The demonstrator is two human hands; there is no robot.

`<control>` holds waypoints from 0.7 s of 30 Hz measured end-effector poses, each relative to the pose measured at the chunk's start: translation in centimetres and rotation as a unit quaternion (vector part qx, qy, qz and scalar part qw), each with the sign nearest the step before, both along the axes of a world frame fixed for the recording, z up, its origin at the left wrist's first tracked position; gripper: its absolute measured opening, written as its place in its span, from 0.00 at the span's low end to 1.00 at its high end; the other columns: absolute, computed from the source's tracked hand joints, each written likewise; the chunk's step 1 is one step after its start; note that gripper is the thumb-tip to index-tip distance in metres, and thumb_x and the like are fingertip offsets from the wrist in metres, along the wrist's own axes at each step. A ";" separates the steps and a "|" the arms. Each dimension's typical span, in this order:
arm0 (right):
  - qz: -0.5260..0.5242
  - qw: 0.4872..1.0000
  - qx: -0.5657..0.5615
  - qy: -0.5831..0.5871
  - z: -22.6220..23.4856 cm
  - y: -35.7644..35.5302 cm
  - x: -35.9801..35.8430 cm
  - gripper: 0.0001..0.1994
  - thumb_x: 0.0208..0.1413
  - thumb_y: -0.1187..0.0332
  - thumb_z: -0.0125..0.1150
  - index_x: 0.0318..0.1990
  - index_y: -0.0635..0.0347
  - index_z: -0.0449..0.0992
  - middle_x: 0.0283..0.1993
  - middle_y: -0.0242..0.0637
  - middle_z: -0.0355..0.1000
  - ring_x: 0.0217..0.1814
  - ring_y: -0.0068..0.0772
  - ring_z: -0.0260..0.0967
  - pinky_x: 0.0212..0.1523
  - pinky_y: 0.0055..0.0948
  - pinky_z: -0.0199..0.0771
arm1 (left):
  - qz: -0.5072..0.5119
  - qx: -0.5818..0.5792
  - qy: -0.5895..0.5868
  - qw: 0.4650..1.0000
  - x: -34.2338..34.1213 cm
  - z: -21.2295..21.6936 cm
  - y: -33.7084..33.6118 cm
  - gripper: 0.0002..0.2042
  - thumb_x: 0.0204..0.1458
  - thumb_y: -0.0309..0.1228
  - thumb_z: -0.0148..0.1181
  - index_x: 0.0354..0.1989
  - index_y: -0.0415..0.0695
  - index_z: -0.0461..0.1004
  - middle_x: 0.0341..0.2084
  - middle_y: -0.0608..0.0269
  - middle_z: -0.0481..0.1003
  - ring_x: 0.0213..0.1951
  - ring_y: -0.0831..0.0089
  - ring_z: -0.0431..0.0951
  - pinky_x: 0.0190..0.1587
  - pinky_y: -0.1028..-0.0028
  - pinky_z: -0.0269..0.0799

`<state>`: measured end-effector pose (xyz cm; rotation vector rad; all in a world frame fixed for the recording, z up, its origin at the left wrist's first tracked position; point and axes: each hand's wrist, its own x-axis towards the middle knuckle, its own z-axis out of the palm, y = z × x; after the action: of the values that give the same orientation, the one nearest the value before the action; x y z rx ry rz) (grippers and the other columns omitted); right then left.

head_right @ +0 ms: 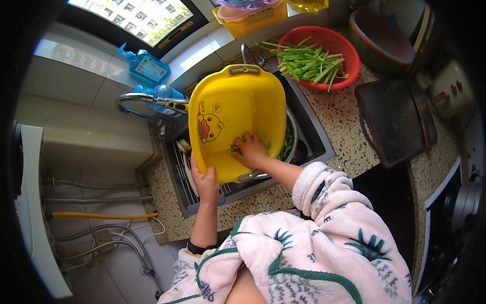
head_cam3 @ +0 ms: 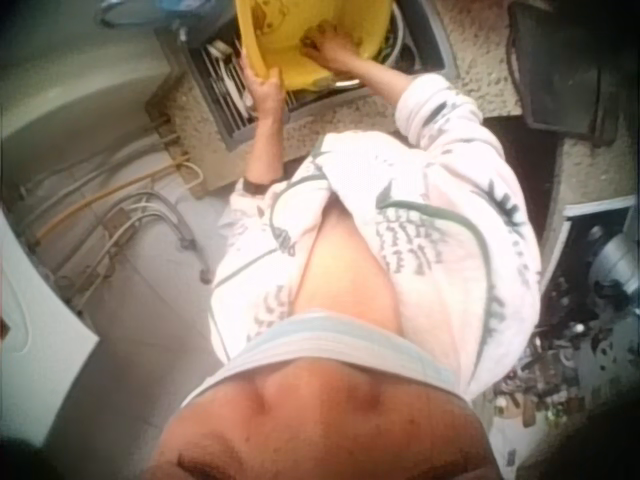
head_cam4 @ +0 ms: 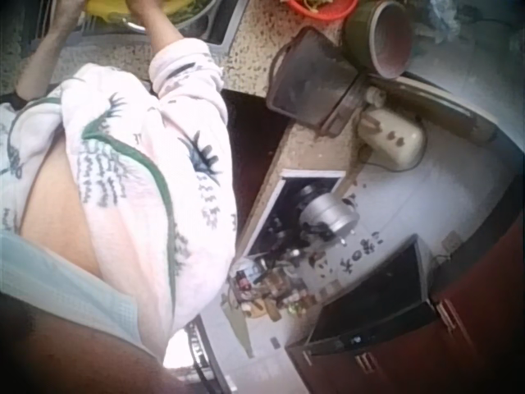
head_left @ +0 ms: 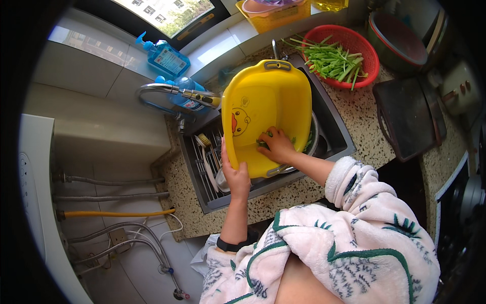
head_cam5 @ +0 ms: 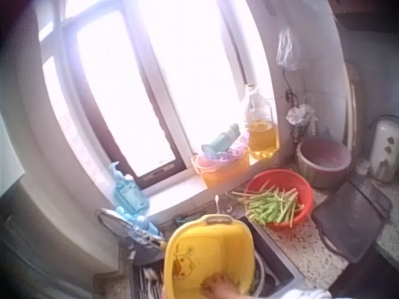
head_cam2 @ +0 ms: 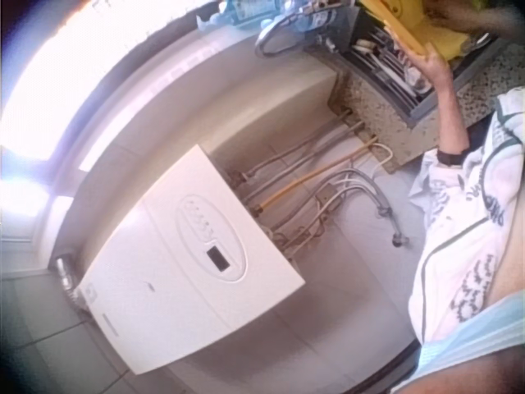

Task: The person washes green vegetables in a metal bowl under running water, then transfers them to a red colander. They then wash leafy greens in a yellow basin and transfer them to the metal bowl, rinsing them again before placing them back into the yellow basin.

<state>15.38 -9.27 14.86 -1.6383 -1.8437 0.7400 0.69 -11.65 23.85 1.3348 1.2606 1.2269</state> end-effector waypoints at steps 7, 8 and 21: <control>0.030 0.997 -0.040 0.063 0.1 1.3 -0.3 0.15 0.45 0.66 0.60 0.42 0.57 0.72 0.43 0.47 0.66 0.46 0.53 0.65 0.46 0.43 0.66 | 0.010 0.058 0.079 0.995 0.9 -0.3 -0.2 0.29 0.46 0.14 0.40 0.62 0.38 0.54 0.63 0.51 0.52 0.66 0.62 0.48 0.65 0.68 0.44; 0.035 0.996 -0.049 0.069 0.0 1.5 -0.3 0.15 0.44 0.67 0.60 0.42 0.58 0.72 0.41 0.47 0.67 0.46 0.52 0.65 0.46 0.42 0.66 | 0.006 0.093 0.101 0.991 1.1 -0.1 -0.2 0.29 0.46 0.14 0.40 0.62 0.39 0.55 0.63 0.51 0.52 0.66 0.61 0.48 0.65 0.67 0.44; 0.078 0.992 -0.088 0.051 -2.2 -1.4 5.6 0.17 0.44 0.65 0.63 0.43 0.57 0.70 0.51 0.46 0.64 0.50 0.51 0.64 0.45 0.42 0.68 | 0.010 0.206 0.258 0.944 2.4 2.0 0.0 0.25 0.55 0.21 0.44 0.64 0.46 0.54 0.65 0.53 0.46 0.66 0.57 0.47 0.63 0.64 0.50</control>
<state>21.01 -10.71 12.63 -1.5429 -1.8933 1.0603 3.13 -11.66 25.84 2.0514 1.4175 1.2411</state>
